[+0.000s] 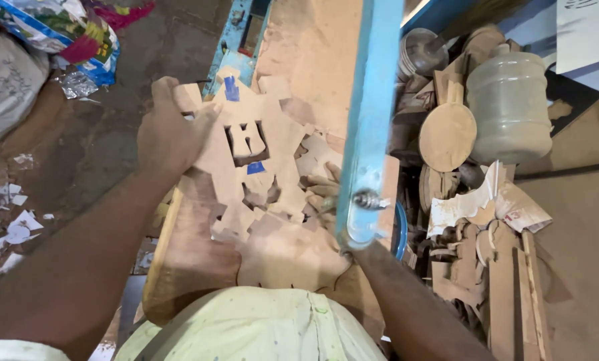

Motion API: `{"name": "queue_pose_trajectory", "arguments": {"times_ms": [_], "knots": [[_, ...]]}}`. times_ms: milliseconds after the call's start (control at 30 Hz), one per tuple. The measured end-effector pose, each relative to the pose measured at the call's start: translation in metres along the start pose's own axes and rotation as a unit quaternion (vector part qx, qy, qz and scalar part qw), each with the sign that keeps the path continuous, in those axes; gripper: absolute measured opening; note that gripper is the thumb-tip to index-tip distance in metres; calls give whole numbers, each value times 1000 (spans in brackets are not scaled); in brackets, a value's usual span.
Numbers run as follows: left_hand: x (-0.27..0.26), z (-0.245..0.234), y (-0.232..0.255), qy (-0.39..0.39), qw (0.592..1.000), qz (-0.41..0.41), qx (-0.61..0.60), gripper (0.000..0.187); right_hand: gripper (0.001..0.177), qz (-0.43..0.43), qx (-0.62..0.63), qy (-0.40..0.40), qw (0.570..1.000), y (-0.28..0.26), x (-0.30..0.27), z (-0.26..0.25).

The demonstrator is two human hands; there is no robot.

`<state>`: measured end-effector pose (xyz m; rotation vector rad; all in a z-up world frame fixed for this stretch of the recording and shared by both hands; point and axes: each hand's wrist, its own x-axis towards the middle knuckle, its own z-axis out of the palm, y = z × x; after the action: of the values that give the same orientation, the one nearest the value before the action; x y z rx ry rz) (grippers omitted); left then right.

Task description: Cutting out intricate shapes from a wooden board using a scroll saw.

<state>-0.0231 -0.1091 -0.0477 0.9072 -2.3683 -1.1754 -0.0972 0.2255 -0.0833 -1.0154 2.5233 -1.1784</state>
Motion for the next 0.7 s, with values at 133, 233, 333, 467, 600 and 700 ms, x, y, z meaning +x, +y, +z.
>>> {"name": "queue_pose_trajectory", "arguments": {"times_ms": [133,233,333,467,600,700], "knots": [[-2,6,-4,-1,1000,-16,10,75,20,-8,-21,16,1000,15,1,2],[-4,11,-3,2,1000,14,13,73,23,-3,-50,-20,999,24,0,-4],[-7,11,10,-75,990,-86,84,81,27,-31,-83,-60,994,17,0,-6],[-24,20,34,-36,929,164,329,84,38,134,23,-64,989,-18,2,-9],[-61,8,82,-331,808,281,399,90,73,244,336,-36,909,-9,-4,-9],[-70,20,79,-370,787,319,378,86,78,103,314,-90,940,46,-12,-9]]}}
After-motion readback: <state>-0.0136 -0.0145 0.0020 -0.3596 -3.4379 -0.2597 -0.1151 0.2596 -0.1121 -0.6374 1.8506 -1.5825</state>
